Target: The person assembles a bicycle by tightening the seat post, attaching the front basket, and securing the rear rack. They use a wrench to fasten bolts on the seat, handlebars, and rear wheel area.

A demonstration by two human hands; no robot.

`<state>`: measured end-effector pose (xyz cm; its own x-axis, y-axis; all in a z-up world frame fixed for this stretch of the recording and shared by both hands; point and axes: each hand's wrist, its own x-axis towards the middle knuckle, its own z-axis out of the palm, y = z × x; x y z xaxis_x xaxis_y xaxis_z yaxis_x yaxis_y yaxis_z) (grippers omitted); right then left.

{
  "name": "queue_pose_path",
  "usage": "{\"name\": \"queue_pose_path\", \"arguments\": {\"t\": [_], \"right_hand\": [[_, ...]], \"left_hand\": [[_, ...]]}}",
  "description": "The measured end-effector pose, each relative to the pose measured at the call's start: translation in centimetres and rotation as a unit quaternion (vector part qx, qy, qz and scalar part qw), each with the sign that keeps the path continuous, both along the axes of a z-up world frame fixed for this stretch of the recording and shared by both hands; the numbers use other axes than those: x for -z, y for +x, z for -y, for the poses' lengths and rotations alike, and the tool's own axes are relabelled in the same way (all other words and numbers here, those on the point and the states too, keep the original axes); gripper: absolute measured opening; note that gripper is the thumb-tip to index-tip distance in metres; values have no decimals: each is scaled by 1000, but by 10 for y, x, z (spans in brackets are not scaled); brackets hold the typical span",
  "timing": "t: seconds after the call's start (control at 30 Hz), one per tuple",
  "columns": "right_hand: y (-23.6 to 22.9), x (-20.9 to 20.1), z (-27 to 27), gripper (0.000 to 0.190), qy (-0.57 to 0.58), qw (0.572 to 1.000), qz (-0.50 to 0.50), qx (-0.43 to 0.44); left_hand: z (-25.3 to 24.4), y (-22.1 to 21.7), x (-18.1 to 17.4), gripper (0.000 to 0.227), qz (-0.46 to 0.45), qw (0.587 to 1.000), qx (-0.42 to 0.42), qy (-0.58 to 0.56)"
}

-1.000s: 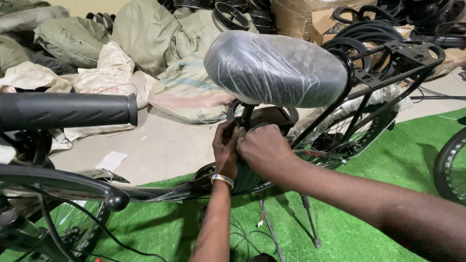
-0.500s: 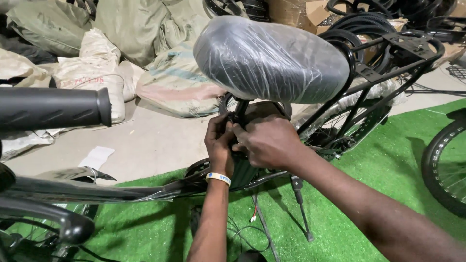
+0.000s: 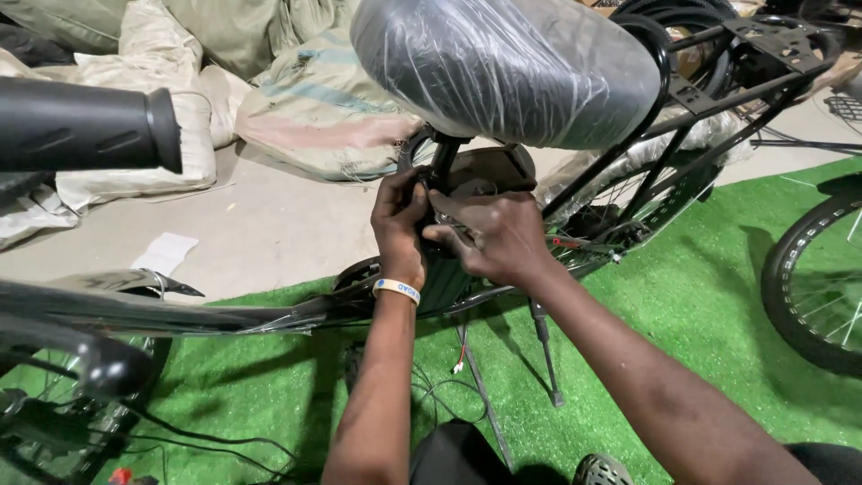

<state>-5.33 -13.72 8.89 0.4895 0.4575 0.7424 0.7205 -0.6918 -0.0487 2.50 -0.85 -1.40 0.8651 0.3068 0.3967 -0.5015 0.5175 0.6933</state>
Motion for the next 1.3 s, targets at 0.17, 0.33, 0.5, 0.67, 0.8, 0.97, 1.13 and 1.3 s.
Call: {"name": "queue_pose_path", "arguments": {"t": [0.17, 0.33, 0.5, 0.67, 0.8, 0.97, 1.13, 1.3], "right_hand": [[-5, 10, 2, 30, 13, 1000, 26, 5], [4, 30, 1, 28, 69, 997, -8, 39], [-8, 37, -10, 34, 227, 948, -212, 66], [-22, 17, -5, 34, 124, 979, -158, 33], [-29, 13, -3, 35, 40, 987, -141, 68], [-42, -2, -7, 33, 42, 988, -147, 33], [-39, 10, 6, 33, 0, 985, -159, 60], [-38, 4, 3, 32, -68, 989, -109, 77]], "left_hand": [[-3, -9, 1, 15, -6, 1000, 0, -4], [3, 6, 6, 13, 15, 1000, -5, -11], [1, 2, -1, 13, 34, 999, -17, 1], [-4, -12, -4, 18, 15, 999, -17, 33], [-8, -27, -15, 26, -4, 998, -3, 68], [-16, -44, -27, 32, 3, 996, 26, 87], [-16, -33, -16, 39, 17, 996, 39, 81], [-15, -36, -18, 40, 17, 996, 44, 75]]}}
